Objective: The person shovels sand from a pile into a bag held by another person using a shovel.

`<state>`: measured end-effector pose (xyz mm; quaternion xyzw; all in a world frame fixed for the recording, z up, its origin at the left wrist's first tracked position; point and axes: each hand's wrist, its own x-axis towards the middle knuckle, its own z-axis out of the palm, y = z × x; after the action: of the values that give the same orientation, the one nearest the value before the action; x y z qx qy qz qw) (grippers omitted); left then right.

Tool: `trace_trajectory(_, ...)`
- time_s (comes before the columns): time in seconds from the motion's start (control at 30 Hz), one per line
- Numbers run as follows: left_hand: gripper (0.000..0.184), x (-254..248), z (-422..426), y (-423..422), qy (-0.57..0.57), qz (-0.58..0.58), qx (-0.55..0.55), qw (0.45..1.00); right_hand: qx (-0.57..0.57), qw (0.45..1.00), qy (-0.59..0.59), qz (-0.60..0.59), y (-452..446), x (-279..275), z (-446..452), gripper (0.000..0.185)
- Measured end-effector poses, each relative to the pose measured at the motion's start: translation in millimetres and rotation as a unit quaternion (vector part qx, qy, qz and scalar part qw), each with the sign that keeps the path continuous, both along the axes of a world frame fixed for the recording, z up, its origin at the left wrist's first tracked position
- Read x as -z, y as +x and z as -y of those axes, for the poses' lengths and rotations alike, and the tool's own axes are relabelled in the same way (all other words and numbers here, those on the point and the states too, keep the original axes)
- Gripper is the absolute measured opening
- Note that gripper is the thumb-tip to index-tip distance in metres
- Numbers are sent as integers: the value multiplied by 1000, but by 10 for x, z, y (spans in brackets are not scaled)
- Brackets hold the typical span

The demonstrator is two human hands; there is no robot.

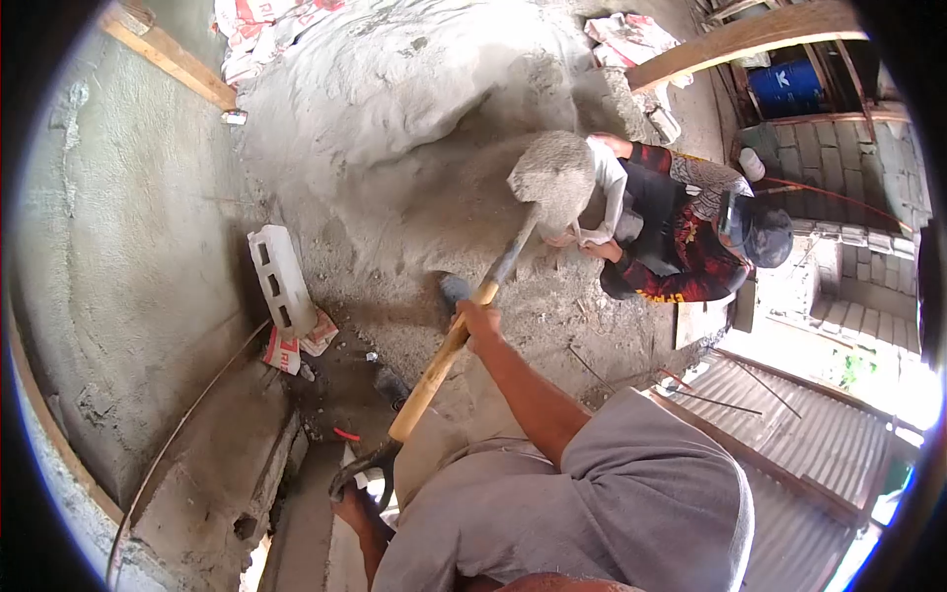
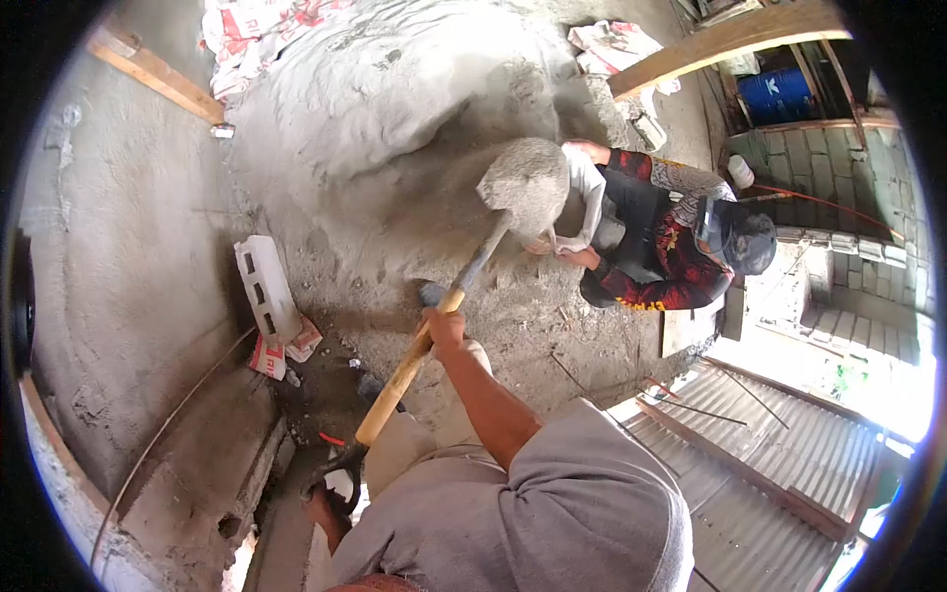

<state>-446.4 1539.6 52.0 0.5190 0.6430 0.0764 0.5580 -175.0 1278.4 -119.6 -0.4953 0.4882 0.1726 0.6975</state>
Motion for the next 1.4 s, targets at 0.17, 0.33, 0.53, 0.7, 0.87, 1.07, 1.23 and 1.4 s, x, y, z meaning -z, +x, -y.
trace_trajectory(0.17,13,-332,223,618,115,53,160,979,81,994,77,3,401,-164,509,15)
trace_trajectory(0.33,8,-644,609,1162,349,261,516,737,182,942,252,127,826,70,1254,16)
trace_trajectory(0.53,23,-747,188,1079,365,287,577,672,204,871,393,213,658,-57,930,17)
trace_trajectory(0.7,15,-359,-336,255,314,62,240,916,149,955,233,109,323,-480,-193,13)
trace_trajectory(0.87,14,-72,-563,-460,130,-69,46,988,-60,976,205,-28,-415,745,-1015,16)
trace_trajectory(1.07,20,251,-556,-1169,129,-216,-52,967,-170,959,134,-182,-1258,1700,-2040,13)
trace_trajectory(1.23,13,796,-594,-816,55,-189,-68,978,-155,954,120,-226,-1079,2484,-1753,12)
trace_trajectory(1.4,26,2247,-11,1258,-43,-62,-45,996,-6,974,30,-223,1262,3401,-357,15)
